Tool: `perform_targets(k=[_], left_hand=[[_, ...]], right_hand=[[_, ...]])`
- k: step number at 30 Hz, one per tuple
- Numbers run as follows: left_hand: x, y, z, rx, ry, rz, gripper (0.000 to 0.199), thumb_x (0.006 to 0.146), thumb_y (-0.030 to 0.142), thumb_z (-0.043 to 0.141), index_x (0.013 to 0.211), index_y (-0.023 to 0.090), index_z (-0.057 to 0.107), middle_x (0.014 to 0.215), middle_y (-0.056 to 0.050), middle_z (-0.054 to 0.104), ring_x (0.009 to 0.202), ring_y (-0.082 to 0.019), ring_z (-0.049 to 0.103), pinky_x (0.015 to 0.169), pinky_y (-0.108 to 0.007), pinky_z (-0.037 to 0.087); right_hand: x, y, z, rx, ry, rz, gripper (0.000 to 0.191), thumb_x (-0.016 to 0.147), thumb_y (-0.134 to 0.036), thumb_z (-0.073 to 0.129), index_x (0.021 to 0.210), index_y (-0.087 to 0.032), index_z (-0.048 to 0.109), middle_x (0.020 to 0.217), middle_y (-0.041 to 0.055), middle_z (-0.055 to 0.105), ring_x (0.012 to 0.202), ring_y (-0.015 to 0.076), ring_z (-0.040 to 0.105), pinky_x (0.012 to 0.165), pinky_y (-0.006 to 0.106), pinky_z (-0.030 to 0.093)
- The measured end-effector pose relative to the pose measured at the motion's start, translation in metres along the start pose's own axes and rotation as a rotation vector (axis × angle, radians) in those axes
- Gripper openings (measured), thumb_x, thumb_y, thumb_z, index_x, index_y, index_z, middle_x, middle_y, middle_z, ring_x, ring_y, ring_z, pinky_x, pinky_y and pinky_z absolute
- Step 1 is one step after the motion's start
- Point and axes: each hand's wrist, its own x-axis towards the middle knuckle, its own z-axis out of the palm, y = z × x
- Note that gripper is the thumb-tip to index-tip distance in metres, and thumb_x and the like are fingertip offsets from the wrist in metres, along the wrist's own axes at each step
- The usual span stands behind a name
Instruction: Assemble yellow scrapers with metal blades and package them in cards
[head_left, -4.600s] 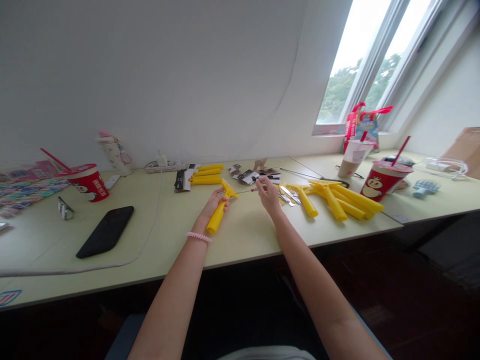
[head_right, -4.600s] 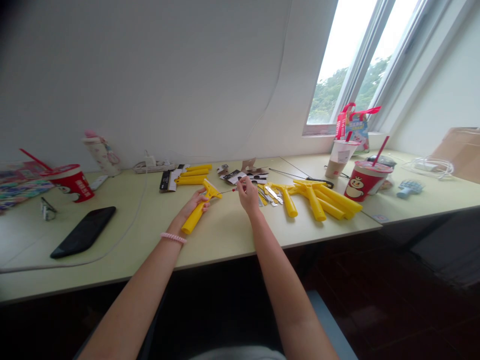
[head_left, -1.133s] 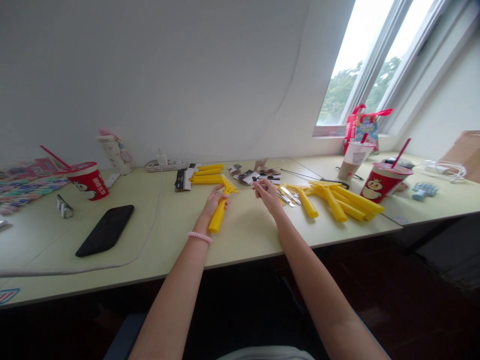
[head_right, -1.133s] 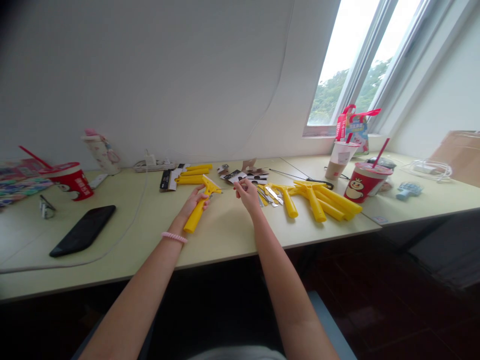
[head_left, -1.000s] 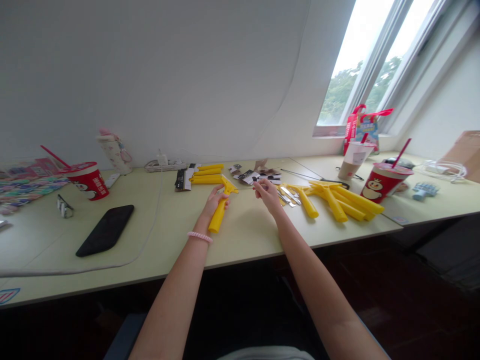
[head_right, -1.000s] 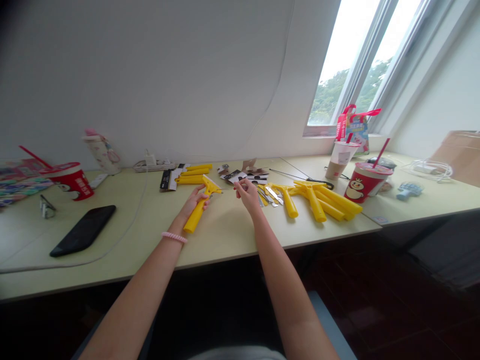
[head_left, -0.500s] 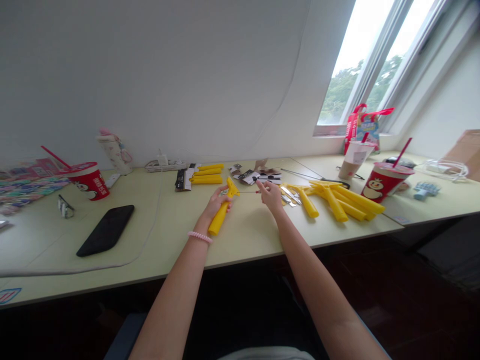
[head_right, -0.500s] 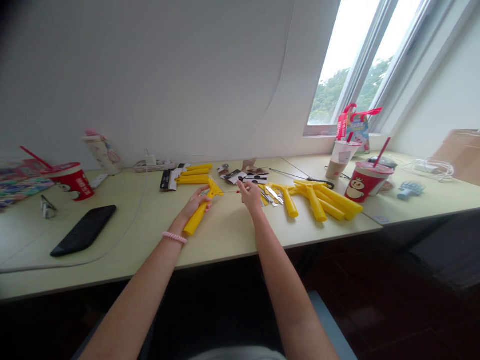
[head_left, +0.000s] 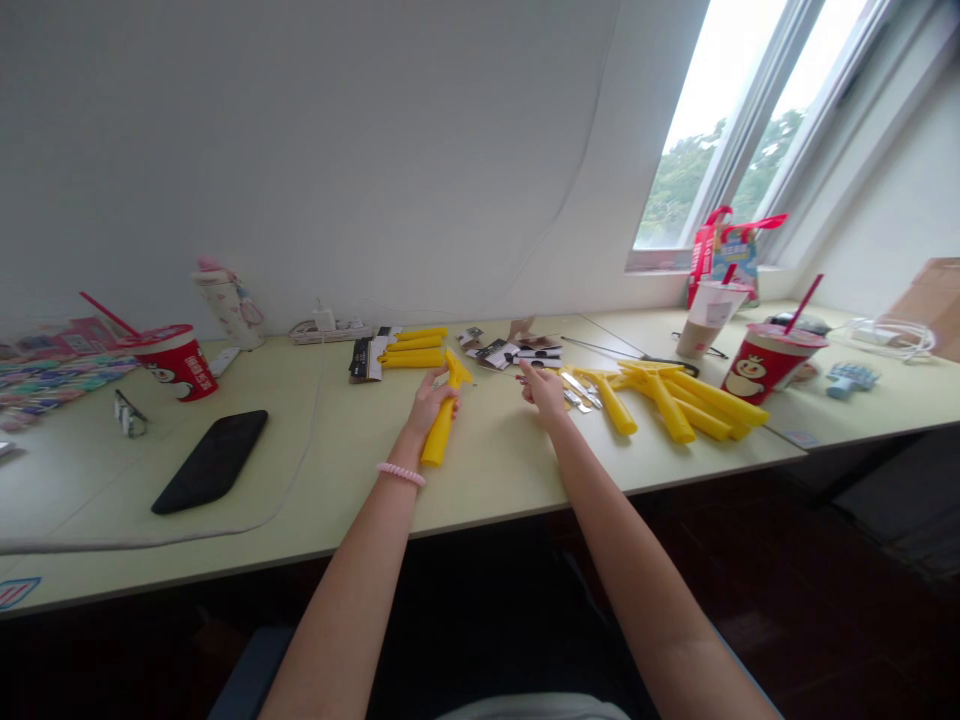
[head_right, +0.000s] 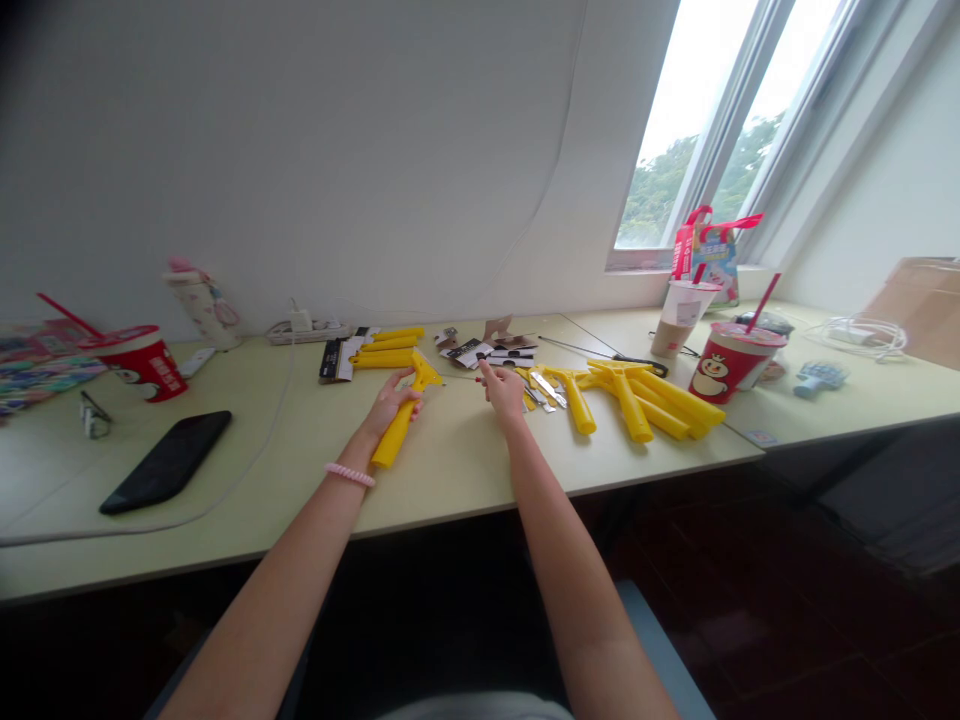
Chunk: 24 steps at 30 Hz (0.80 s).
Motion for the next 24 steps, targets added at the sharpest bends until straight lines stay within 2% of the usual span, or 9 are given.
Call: perform_targets(k=[2, 4, 8, 10, 12, 14, 16, 19, 24], left_hand=[[0.001, 0.002, -0.001, -0.066, 0.066, 0.035, 0.057, 0.062, 0.012, 0.058, 0.116, 0.022, 0.042, 0.066, 0.002, 0.055, 0.045, -0.006, 0.049, 0.041, -0.017, 0.037], [0.002, 0.003, -0.002, -0.132, 0.109, 0.063, 0.057, 0.061, 0.011, 0.058, 0.115, 0.022, 0.042, 0.069, 0.002, 0.055, 0.045, -0.005, 0.049, 0.041, -0.016, 0.037], [0.004, 0.003, -0.005, -0.214, 0.128, 0.071, 0.056, 0.060, 0.009, 0.057, 0.112, 0.021, 0.043, 0.071, 0.002, 0.055, 0.044, -0.004, 0.047, 0.041, -0.015, 0.036], [0.005, 0.003, -0.006, -0.245, 0.137, 0.060, 0.055, 0.060, 0.009, 0.057, 0.111, 0.021, 0.043, 0.072, 0.002, 0.054, 0.044, -0.003, 0.047, 0.040, -0.014, 0.035], [0.005, 0.004, -0.006, -0.284, 0.138, 0.056, 0.054, 0.060, 0.009, 0.056, 0.110, 0.021, 0.043, 0.073, 0.002, 0.054, 0.044, -0.003, 0.047, 0.040, -0.014, 0.035], [0.005, 0.005, -0.007, -0.325, 0.140, 0.056, 0.053, 0.060, 0.008, 0.055, 0.110, 0.021, 0.042, 0.073, 0.002, 0.053, 0.044, -0.003, 0.046, 0.040, -0.013, 0.035], [0.005, 0.005, -0.007, -0.352, 0.147, 0.052, 0.055, 0.059, 0.006, 0.055, 0.110, 0.021, 0.041, 0.072, 0.002, 0.053, 0.044, -0.003, 0.046, 0.040, -0.013, 0.035], [0.006, 0.006, -0.007, -0.369, 0.161, 0.039, 0.056, 0.059, 0.006, 0.054, 0.111, 0.022, 0.039, 0.072, 0.002, 0.053, 0.044, -0.003, 0.046, 0.039, -0.013, 0.034], [0.007, 0.003, -0.009, -0.350, 0.151, 0.044, 0.054, 0.060, 0.007, 0.055, 0.110, 0.022, 0.041, 0.076, 0.000, 0.055, 0.045, -0.003, 0.047, 0.040, -0.013, 0.035]], right_hand=[[0.006, 0.004, 0.000, 0.234, -0.038, 0.125, 0.049, 0.067, -0.065, 0.052, 0.050, -0.021, 0.040, 0.039, -0.0042, 0.034, 0.039, 0.0099, 0.035, 0.040, 0.025, 0.029], [0.013, 0.007, -0.001, 0.435, -0.075, 0.180, 0.045, 0.068, -0.064, 0.054, 0.055, -0.022, 0.042, 0.042, -0.0049, 0.034, 0.039, 0.0101, 0.036, 0.040, 0.025, 0.031], [0.019, 0.012, 0.004, 0.592, -0.221, 0.195, 0.030, 0.074, -0.050, 0.055, 0.067, -0.021, 0.050, 0.054, -0.0016, 0.044, 0.052, 0.0118, 0.048, 0.047, 0.024, 0.041], [0.018, 0.015, 0.012, 0.505, -0.265, 0.191, 0.019, 0.075, -0.040, 0.054, 0.073, -0.021, 0.051, 0.060, -0.0013, 0.048, 0.057, 0.0115, 0.051, 0.054, 0.024, 0.044], [0.016, 0.017, 0.023, 0.362, -0.238, 0.173, 0.011, 0.074, -0.032, 0.051, 0.076, -0.021, 0.050, 0.063, -0.0022, 0.049, 0.059, 0.0113, 0.050, 0.057, 0.024, 0.044], [0.013, 0.017, 0.036, 0.174, -0.180, 0.115, 0.010, 0.071, -0.026, 0.051, 0.079, -0.022, 0.051, 0.065, -0.0025, 0.050, 0.060, 0.0124, 0.050, 0.058, 0.025, 0.043], [0.012, 0.014, 0.048, -0.111, -0.154, 0.004, 0.014, 0.068, -0.022, 0.051, 0.081, -0.021, 0.055, 0.069, -0.0005, 0.054, 0.065, 0.0148, 0.051, 0.060, 0.026, 0.041], [0.011, 0.008, 0.060, -0.499, -0.195, -0.120, 0.014, 0.070, -0.023, 0.052, 0.080, -0.021, 0.062, 0.079, 0.0050, 0.062, 0.076, 0.0192, 0.054, 0.063, 0.027, 0.038], [0.015, 0.003, 0.066, -0.659, -0.233, -0.092, 0.017, 0.071, -0.031, 0.058, 0.081, -0.022, 0.068, 0.087, 0.0089, 0.066, 0.080, 0.0230, 0.057, 0.061, 0.028, 0.037]])
